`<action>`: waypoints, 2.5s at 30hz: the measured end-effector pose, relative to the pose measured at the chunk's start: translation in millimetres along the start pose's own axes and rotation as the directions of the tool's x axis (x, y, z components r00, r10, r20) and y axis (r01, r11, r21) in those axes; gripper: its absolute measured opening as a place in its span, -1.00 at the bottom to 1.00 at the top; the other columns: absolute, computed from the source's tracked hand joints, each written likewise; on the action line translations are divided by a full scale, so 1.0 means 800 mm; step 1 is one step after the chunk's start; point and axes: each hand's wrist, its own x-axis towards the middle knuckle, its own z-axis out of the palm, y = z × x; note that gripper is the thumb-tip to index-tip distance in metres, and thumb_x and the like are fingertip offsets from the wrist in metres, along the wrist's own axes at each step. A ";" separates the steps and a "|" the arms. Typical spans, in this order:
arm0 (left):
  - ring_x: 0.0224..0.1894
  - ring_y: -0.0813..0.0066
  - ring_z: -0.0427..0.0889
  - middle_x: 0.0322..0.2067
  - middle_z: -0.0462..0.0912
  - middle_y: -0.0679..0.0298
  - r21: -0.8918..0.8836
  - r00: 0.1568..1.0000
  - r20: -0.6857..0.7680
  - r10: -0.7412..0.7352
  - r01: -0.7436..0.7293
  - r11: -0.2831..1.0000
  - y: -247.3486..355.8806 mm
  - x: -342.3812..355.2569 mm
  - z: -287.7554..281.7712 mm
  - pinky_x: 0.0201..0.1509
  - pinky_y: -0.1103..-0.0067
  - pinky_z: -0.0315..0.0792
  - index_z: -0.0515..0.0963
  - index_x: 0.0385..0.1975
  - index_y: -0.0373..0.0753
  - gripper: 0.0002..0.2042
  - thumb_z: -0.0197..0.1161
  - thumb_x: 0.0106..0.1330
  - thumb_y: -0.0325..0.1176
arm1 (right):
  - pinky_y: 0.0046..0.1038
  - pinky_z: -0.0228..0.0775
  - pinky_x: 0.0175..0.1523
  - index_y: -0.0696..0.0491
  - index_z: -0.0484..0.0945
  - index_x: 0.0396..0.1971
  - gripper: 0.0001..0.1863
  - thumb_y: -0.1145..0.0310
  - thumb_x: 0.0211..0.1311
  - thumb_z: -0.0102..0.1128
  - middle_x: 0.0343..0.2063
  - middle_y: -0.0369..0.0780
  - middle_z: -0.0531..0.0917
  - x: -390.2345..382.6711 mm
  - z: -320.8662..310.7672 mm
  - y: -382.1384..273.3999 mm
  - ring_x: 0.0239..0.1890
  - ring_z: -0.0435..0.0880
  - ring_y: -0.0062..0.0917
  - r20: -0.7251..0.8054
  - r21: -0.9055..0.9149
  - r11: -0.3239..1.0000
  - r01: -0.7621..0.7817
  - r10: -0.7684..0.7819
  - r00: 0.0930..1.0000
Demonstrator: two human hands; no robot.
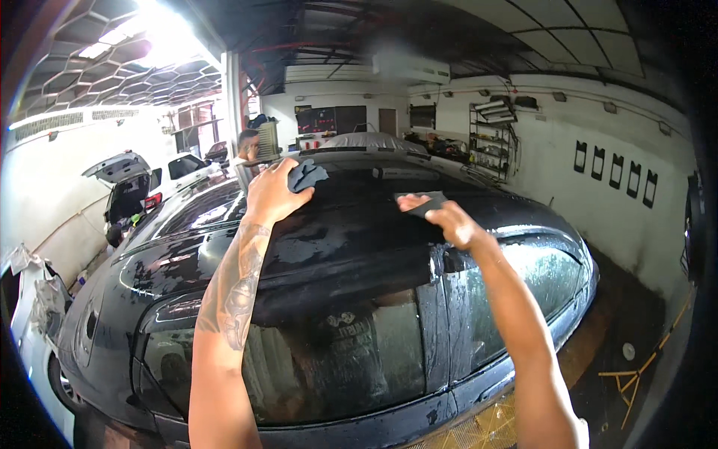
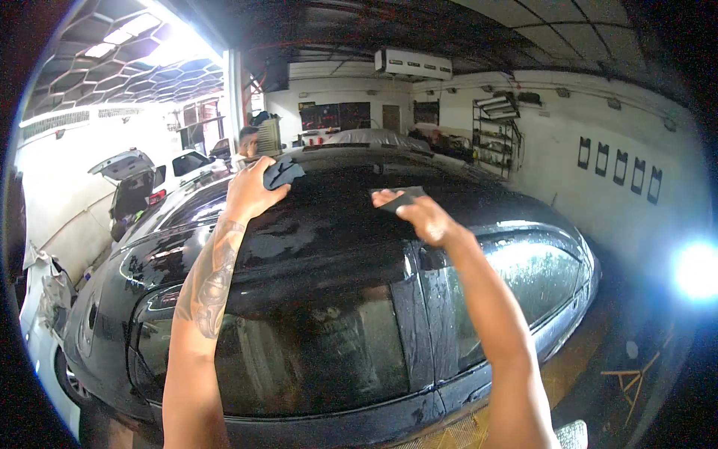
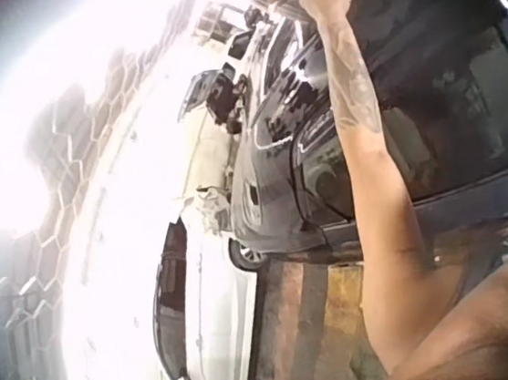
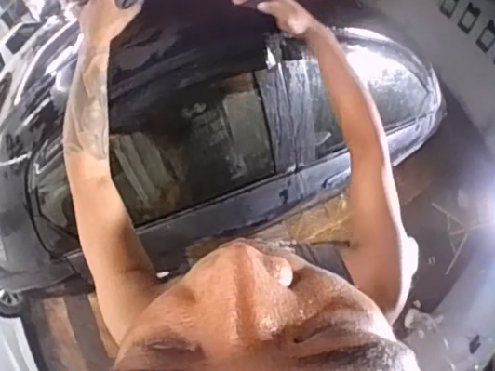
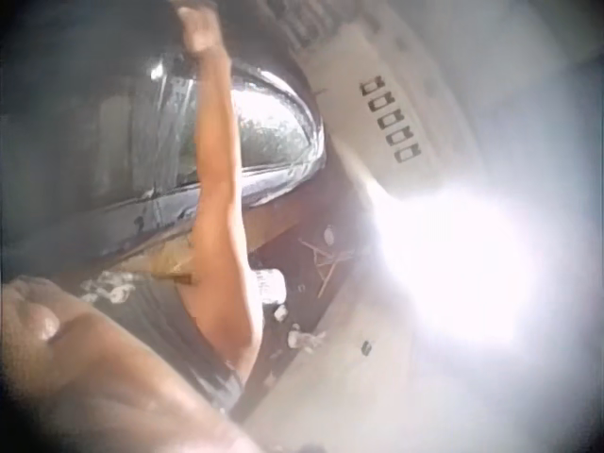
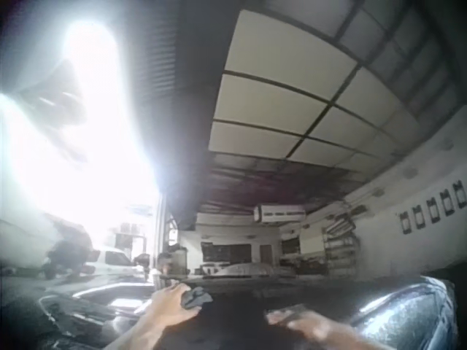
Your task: The person sands the roof and pillar of a car using sandpaper while holding a cloth, dips the sandpaper into a bucket of water, and resumes sanding the car.
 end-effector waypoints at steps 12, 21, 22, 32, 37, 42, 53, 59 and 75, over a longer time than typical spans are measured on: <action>-0.04 -0.02 0.71 -0.13 0.71 0.00 -0.050 1.000 0.006 -0.013 0.013 0.999 -0.005 0.002 0.002 0.08 0.21 0.55 0.57 0.06 -0.13 -0.41 0.48 0.05 0.03 | -0.19 -0.05 0.60 0.03 0.31 0.43 -0.47 0.25 0.53 -0.13 0.33 -0.07 0.52 -0.026 0.045 0.013 0.50 0.29 -0.32 -0.067 0.313 0.906 0.284 -0.277 0.958; 0.01 0.01 0.69 -0.11 0.71 0.01 -0.080 1.000 0.015 -0.012 0.013 0.997 -0.005 0.005 0.002 0.10 0.21 0.53 0.56 0.05 -0.15 -0.41 0.49 0.03 0.00 | -0.22 -0.20 0.65 0.00 0.16 0.52 -0.32 0.26 0.42 -0.04 0.40 -0.15 0.45 -0.033 0.060 0.005 0.51 0.29 -0.38 -0.014 0.539 0.806 0.244 -0.281 0.960; -0.07 -0.02 0.73 -0.13 0.74 0.01 -0.054 0.997 -0.052 0.057 -0.059 0.997 -0.001 0.005 0.004 0.02 0.25 0.55 0.54 0.04 -0.20 -0.41 0.53 0.05 -0.02 | -0.23 -0.18 0.65 0.01 0.13 0.53 -0.32 0.24 0.44 -0.05 0.38 -0.15 0.47 -0.034 0.050 0.007 0.50 0.30 -0.37 0.055 0.373 0.895 0.245 -0.285 0.957; -0.05 -0.02 0.72 -0.12 0.74 0.02 -0.066 0.997 -0.041 0.072 -0.074 0.995 0.001 0.003 0.000 0.02 0.26 0.55 0.54 0.04 -0.17 -0.43 0.51 0.07 -0.03 | -0.28 -0.34 0.66 0.03 0.09 0.54 -0.30 0.40 0.44 0.01 0.43 -0.20 0.41 -0.020 0.072 -0.005 0.54 0.22 -0.46 0.034 0.390 0.857 0.338 -0.381 0.924; -0.05 -0.03 0.72 -0.13 0.73 0.01 -0.098 0.996 -0.050 0.079 -0.084 0.992 -0.001 -0.002 0.003 0.02 0.25 0.55 0.54 0.04 -0.17 -0.42 0.51 0.06 -0.03 | -0.21 -0.05 0.61 0.07 0.07 0.54 -0.33 0.26 0.51 -0.03 0.44 -0.13 0.37 -0.068 0.002 0.047 0.48 0.34 -0.29 0.044 0.281 0.916 0.288 -0.312 0.949; -0.04 -0.02 0.71 -0.10 0.73 0.04 -0.068 0.998 -0.030 0.055 -0.057 0.996 0.010 0.002 0.001 0.03 0.26 0.54 0.54 0.05 -0.17 -0.44 0.50 0.09 -0.05 | -0.16 0.02 0.59 -0.08 0.05 0.57 -0.32 0.25 0.52 -0.02 0.43 -0.17 0.40 -0.052 0.043 0.026 0.42 0.42 -0.29 -0.076 0.342 0.879 0.331 -0.325 0.943; -0.05 -0.03 0.72 -0.10 0.74 0.03 -0.038 0.996 -0.062 0.057 -0.059 0.998 0.004 -0.003 0.003 0.03 0.25 0.55 0.54 0.04 -0.18 -0.44 0.51 0.08 -0.06 | -0.26 -0.33 0.67 0.07 0.16 0.51 -0.35 0.42 0.44 -0.05 0.47 -0.18 0.34 -0.067 0.021 0.012 0.53 0.25 -0.43 0.048 0.245 0.943 0.225 -0.244 0.969; -0.05 -0.01 0.73 -0.11 0.74 0.04 -0.061 0.993 -0.081 0.081 -0.086 0.994 0.010 -0.001 0.005 0.01 0.26 0.55 0.53 0.05 -0.15 -0.44 0.50 0.09 -0.04 | -0.28 -0.27 0.66 0.09 0.07 0.54 -0.31 0.48 0.44 -0.05 0.49 -0.18 0.30 -0.075 0.008 0.030 0.51 0.30 -0.43 0.035 0.477 0.853 0.211 -0.259 0.965; -0.15 0.05 0.69 -0.20 0.67 0.09 0.000 0.758 -0.497 0.423 -0.488 0.873 0.048 -0.011 -0.013 -0.01 0.30 0.57 0.59 -0.14 -0.24 -0.52 0.54 -0.07 -0.22 | -0.27 -0.51 0.66 0.04 0.17 0.51 -0.39 0.36 0.50 -0.07 0.57 -0.21 0.13 -0.059 0.034 0.043 0.64 -0.11 -0.46 -0.203 0.210 0.938 0.275 -0.233 0.951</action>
